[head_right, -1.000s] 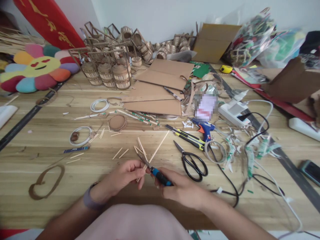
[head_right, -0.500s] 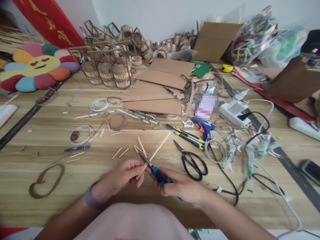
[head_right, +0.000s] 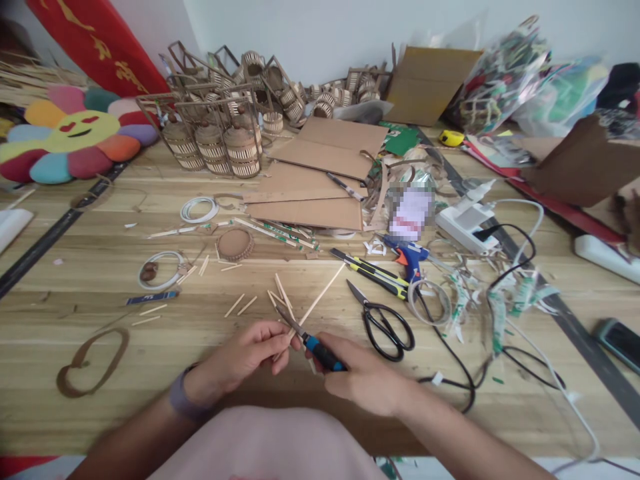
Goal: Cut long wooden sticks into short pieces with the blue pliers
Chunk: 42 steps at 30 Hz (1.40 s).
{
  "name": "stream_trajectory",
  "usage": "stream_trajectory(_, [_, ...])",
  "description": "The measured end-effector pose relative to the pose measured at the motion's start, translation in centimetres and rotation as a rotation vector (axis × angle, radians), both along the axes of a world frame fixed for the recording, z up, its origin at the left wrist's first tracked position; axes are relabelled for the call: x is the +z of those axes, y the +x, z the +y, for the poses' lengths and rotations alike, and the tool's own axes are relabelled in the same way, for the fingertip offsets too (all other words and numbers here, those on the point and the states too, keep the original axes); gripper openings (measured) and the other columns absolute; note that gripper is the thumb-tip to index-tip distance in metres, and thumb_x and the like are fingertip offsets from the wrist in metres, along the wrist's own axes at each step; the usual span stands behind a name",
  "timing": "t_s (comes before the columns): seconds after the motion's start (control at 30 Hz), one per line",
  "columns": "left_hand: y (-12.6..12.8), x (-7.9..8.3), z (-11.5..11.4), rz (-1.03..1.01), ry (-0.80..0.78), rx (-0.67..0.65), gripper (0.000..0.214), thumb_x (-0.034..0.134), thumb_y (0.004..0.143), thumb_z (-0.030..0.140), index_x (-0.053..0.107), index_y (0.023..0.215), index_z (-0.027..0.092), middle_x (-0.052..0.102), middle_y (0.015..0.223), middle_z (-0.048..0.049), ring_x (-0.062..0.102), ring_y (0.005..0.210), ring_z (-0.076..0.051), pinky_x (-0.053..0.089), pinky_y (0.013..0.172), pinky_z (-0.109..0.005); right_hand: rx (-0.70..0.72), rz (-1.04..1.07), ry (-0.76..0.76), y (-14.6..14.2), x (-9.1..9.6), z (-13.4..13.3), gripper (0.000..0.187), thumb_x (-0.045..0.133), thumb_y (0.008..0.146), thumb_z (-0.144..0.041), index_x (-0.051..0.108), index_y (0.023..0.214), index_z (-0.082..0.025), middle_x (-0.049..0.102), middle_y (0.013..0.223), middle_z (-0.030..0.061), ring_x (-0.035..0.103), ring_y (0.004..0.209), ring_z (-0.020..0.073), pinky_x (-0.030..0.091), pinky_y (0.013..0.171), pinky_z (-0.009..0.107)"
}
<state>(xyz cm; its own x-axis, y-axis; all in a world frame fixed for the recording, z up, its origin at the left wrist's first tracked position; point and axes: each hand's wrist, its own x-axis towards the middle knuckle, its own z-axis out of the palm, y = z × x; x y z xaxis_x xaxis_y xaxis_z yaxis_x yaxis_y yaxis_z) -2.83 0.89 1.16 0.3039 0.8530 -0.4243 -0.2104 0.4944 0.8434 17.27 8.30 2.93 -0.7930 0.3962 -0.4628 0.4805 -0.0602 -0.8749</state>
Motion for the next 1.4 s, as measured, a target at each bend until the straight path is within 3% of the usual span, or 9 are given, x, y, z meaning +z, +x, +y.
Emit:
stream_trajectory(0.1, [0.0,0.0,0.0,0.013,0.037,0.009,0.041,0.055,0.079,0.053,0.059,0.08,0.013,0.05,0.052,0.0043,0.037,0.05,-0.009,0.026,0.055,-0.024,0.002,-0.027,0.061,-0.2,0.3,0.0,0.023,0.049,0.06,-0.015,0.054,0.081,-0.019,0.05,0.079,0.0003,0.044,0.075,0.0174,0.036,0.066,0.029])
stream_trajectory(0.3, [-0.7,-0.1,0.1,-0.027,0.149,0.218,0.029,0.049,0.088,0.044,0.055,0.084,0.015,0.042,0.051,0.0071,0.032,0.049,-0.008,0.023,0.052,-0.022,-0.082,0.066,-0.125,0.0,1.0,0.1,0.041,0.056,0.063,-0.017,0.057,0.104,-0.02,0.059,0.102,0.0045,0.052,0.098,0.0233,0.042,0.083,0.034])
stream_trajectory(0.43, [-1.2,-0.3,0.3,0.128,0.164,0.363,0.027,0.044,0.091,0.042,0.053,0.087,0.017,0.034,0.051,0.0088,0.027,0.049,-0.009,0.023,0.05,-0.022,-0.163,0.109,0.151,-0.1,0.4,0.1,0.013,0.053,0.081,-0.027,0.057,0.092,-0.019,0.061,0.086,0.0041,0.057,0.081,0.0195,0.047,0.073,0.032])
stream_trajectory(0.53, [-1.1,-0.4,0.3,0.374,0.17,0.251,0.031,0.039,0.093,0.043,0.055,0.087,0.017,0.034,0.054,0.0077,0.031,0.051,-0.01,0.025,0.052,-0.022,-0.275,0.134,0.625,-0.8,-0.4,0.3,0.009,0.049,0.089,-0.028,0.054,0.091,-0.021,0.06,0.085,0.0054,0.058,0.079,0.0198,0.049,0.074,0.034])
stream_trajectory(0.67, [-0.8,-0.3,0.0,0.683,0.335,0.095,0.031,0.035,0.095,0.038,0.055,0.083,0.018,0.051,0.066,0.0026,0.047,0.063,-0.013,0.033,0.06,-0.023,-0.275,0.246,1.031,-2.5,-1.8,1.0,0.02,0.05,0.088,-0.017,0.053,0.107,-0.022,0.051,0.128,0.0142,0.048,0.121,0.0261,0.042,0.097,0.042])
stream_trajectory(0.73, [-0.6,-0.4,-0.1,0.791,0.402,0.045,0.031,0.034,0.095,0.035,0.055,0.08,0.018,0.057,0.069,0.0009,0.052,0.066,-0.014,0.034,0.062,-0.024,-0.228,0.24,1.045,-3.0,-2.4,1.3,0.023,0.05,0.088,-0.016,0.052,0.11,-0.022,0.049,0.132,0.0139,0.046,0.124,0.0259,0.042,0.099,0.042])
stream_trajectory(0.93, [0.2,-1.1,-0.2,1.069,0.45,-0.087,0.026,0.035,0.096,0.026,0.057,0.085,0.019,0.067,0.076,-0.0033,0.062,0.069,-0.017,0.036,0.061,-0.025,-0.213,0.047,1.139,-3.3,-4.0,0.9,0.005,0.052,0.089,-0.024,0.053,0.092,-0.02,0.06,0.087,0.0085,0.057,0.082,0.0247,0.048,0.07,0.035])
stream_trajectory(1.13, [0.8,-1.1,-0.3,1.372,0.442,-0.205,0.031,0.031,0.096,0.024,0.06,0.089,0.017,0.071,0.081,-0.0089,0.066,0.073,-0.022,0.04,0.061,-0.028,-0.212,-0.141,1.308,-3.7,-4.6,-0.3,0.011,0.046,0.09,-0.027,0.05,0.084,-0.02,0.057,0.079,0.0083,0.053,0.072,0.0254,0.042,0.062,0.034])
stream_trajectory(1.4, [1.0,-0.6,-0.2,1.455,0.43,-0.279,0.036,0.028,0.096,0.023,0.062,0.089,0.016,0.071,0.078,-0.0137,0.066,0.071,-0.026,0.042,0.063,-0.032,-0.177,-0.26,1.272,-4.3,-4.4,-0.8,0.011,0.045,0.09,-0.027,0.049,0.082,-0.02,0.059,0.081,0.0101,0.054,0.076,0.0275,0.041,0.065,0.035])
